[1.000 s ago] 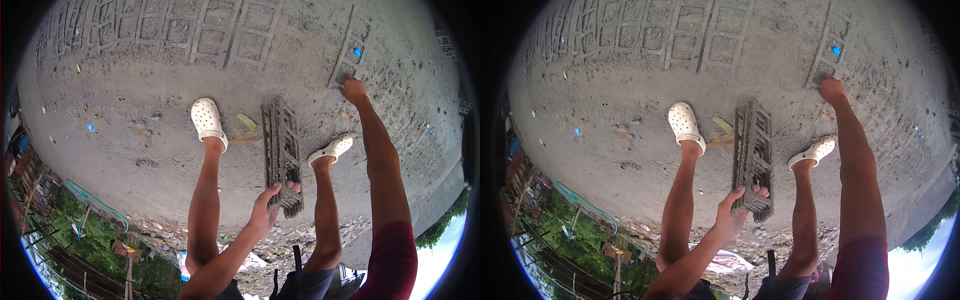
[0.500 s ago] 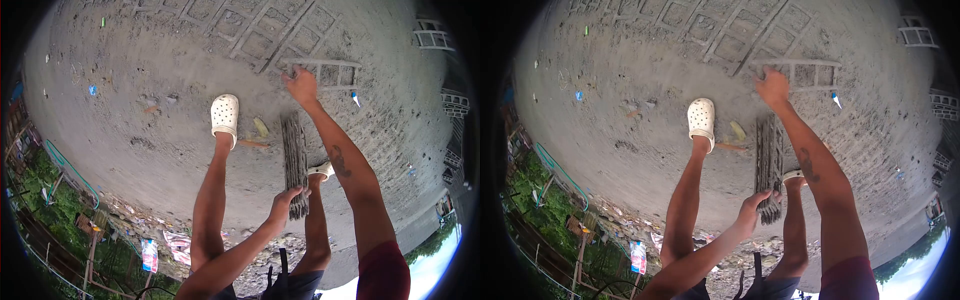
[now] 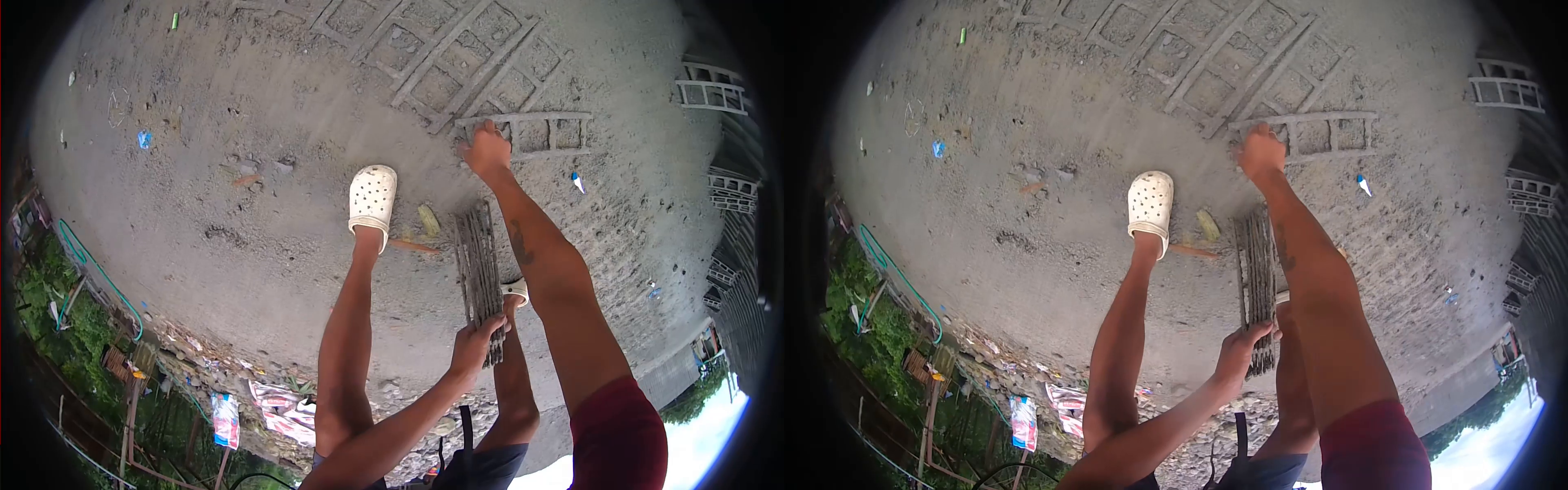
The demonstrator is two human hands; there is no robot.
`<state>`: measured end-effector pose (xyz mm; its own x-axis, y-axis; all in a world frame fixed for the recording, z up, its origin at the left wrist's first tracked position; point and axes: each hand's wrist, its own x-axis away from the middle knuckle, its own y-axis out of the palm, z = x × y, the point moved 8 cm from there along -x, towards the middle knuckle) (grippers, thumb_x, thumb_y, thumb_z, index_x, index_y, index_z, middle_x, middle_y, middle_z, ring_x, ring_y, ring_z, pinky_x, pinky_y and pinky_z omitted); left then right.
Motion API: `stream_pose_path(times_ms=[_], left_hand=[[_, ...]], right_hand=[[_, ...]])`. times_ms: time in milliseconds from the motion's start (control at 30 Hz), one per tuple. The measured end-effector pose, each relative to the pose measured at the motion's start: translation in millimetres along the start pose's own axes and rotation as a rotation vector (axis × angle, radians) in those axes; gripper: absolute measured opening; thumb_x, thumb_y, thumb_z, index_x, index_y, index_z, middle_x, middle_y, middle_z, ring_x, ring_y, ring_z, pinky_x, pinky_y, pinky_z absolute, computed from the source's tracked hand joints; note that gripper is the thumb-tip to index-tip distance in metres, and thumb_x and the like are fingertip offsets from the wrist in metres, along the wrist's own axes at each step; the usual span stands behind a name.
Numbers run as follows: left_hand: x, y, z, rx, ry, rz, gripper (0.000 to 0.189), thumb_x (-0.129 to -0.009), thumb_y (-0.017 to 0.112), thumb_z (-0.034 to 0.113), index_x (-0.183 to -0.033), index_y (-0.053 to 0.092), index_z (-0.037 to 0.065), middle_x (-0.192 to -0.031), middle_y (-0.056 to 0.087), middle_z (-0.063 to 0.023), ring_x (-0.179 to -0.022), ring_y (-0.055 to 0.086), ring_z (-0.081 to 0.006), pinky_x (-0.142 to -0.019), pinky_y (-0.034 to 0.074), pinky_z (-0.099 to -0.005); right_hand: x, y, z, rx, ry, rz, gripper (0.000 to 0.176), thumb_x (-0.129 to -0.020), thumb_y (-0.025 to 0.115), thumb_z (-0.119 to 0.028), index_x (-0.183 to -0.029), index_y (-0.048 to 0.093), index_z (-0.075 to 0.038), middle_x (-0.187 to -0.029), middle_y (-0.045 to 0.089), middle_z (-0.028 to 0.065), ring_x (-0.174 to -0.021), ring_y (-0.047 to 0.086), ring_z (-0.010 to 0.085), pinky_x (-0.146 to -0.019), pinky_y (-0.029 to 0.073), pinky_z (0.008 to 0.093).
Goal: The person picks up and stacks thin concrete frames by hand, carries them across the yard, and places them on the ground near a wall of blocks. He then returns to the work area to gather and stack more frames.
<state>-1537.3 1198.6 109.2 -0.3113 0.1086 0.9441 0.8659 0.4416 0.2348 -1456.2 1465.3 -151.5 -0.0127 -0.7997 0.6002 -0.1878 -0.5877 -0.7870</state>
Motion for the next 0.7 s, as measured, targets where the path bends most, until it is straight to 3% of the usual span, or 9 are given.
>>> stream_pose_path(times_ms=[33, 133, 167, 267, 300, 433, 533, 667, 700], left_hand=[[2.3, 0.7, 8.2, -0.017, 0.006, 0.013, 0.034, -0.089, 0.063, 0.036, -0.101, 0.066, 0.005, -0.089, 0.067, -0.0019, -0.082, 0.058, -0.0076, -0.076, 0.043, -0.0236], [7.9, -2.3, 20.3, 0.042, 0.008, 0.064, 0.039, -0.087, 0.063, 0.042, -0.09, 0.068, 0.003, -0.071, 0.061, 0.0016, -0.059, 0.052, -0.007, -0.056, 0.04, -0.0238], [4.8, -6.0, 24.8, 0.015, 0.072, 0.059, 0.044, -0.088, 0.062, 0.045, -0.092, 0.069, 0.002, -0.075, 0.064, -0.001, -0.061, 0.055, -0.0077, -0.058, 0.044, -0.0239], [-5.3, -1.4, 19.6, 0.133, 0.027, -0.021, 0.046, -0.089, 0.06, 0.045, -0.097, 0.069, 0.0, -0.079, 0.067, -0.0035, -0.067, 0.06, -0.0082, -0.064, 0.047, -0.0236], [-3.8, 4.9, 24.5, 0.118, 0.042, -0.073, 0.048, -0.092, 0.058, 0.043, -0.104, 0.067, -0.002, -0.086, 0.069, -0.0061, -0.073, 0.063, -0.0101, -0.071, 0.049, -0.0243], [13.3, 33.4, 40.5, 0.175, 0.049, -0.145, 0.038, -0.09, 0.059, 0.041, -0.101, 0.06, 0.004, -0.086, 0.067, -0.0094, -0.083, 0.067, -0.02, -0.08, 0.051, -0.0323], [9.2, 41.2, 33.8, 0.16, 0.059, -0.26, 0.044, -0.089, 0.063, 0.039, -0.106, 0.066, -0.002, -0.097, 0.069, -0.0089, -0.081, 0.066, -0.0159, -0.078, 0.05, -0.0294], [6.9, 38.4, 41.8, 0.101, 0.073, -0.297, 0.043, -0.087, 0.066, 0.036, -0.108, 0.066, -0.002, -0.095, 0.07, -0.0108, -0.084, 0.067, -0.0175, -0.081, 0.05, -0.0305], [2.0, 32.4, 46.8, 0.02, 0.136, -0.254, 0.047, -0.089, 0.062, 0.038, -0.116, 0.063, 0.001, -0.088, 0.069, -0.0112, -0.086, 0.065, -0.0193, -0.083, 0.05, -0.0323]], right_hand=[[2.2, -2.9, -0.6, 0.009, -0.001, -0.003, 0.05, -0.076, 0.072, -0.034, -0.111, 0.059, 0.0, -0.123, 0.052, 0.0176, -0.108, 0.058, 0.0348, -0.085, 0.051, 0.0476], [20.5, -23.7, -0.6, 0.029, -0.124, 0.142, 0.053, -0.077, 0.072, -0.035, -0.114, 0.058, 0.001, -0.123, 0.055, 0.0196, -0.106, 0.059, 0.0349, -0.083, 0.05, 0.0456], [31.9, -38.5, -4.4, 0.033, -0.185, 0.215, 0.054, -0.078, 0.071, -0.035, -0.115, 0.058, 0.001, -0.122, 0.057, 0.0204, -0.105, 0.06, 0.0353, -0.083, 0.05, 0.0448], [69.6, -75.2, 13.1, -0.216, -0.103, 0.091, 0.046, -0.076, 0.072, -0.029, -0.109, 0.059, 0.0, -0.099, 0.063, 0.0176, -0.097, 0.061, 0.0353, -0.098, 0.034, 0.0433], [84.1, -82.4, 26.4, -0.319, -0.077, 0.061, 0.044, -0.076, 0.072, -0.027, -0.108, 0.059, 0.0, -0.096, 0.064, 0.0173, -0.095, 0.061, 0.035, -0.096, 0.036, 0.0433], [161.3, -138.2, 71.5, -0.513, -0.058, 0.101, 0.034, -0.077, 0.07, -0.017, -0.105, 0.058, 0.0, -0.088, 0.066, 0.0142, -0.086, 0.062, 0.0273, -0.084, 0.043, 0.039], [215.7, -192.8, 100.8, -0.627, 0.061, 0.034, 0.026, -0.08, 0.067, -0.008, -0.103, 0.058, 0.001, -0.086, 0.065, 0.0118, -0.082, 0.06, 0.017, -0.076, 0.045, 0.0317], [281.1, -207.1, 106.3, -0.891, 0.223, 0.07, 0.016, -0.086, 0.063, -0.002, -0.102, 0.059, 0.0, -0.083, 0.064, 0.0086, -0.081, 0.055, 0.0096, -0.073, 0.046, 0.0257], [293.2, -204.2, 97.4, -0.915, 0.247, 0.077, 0.014, -0.088, 0.062, -0.002, -0.101, 0.06, 0.0, -0.085, 0.064, 0.0087, -0.081, 0.056, 0.0109, -0.074, 0.046, 0.0268]])
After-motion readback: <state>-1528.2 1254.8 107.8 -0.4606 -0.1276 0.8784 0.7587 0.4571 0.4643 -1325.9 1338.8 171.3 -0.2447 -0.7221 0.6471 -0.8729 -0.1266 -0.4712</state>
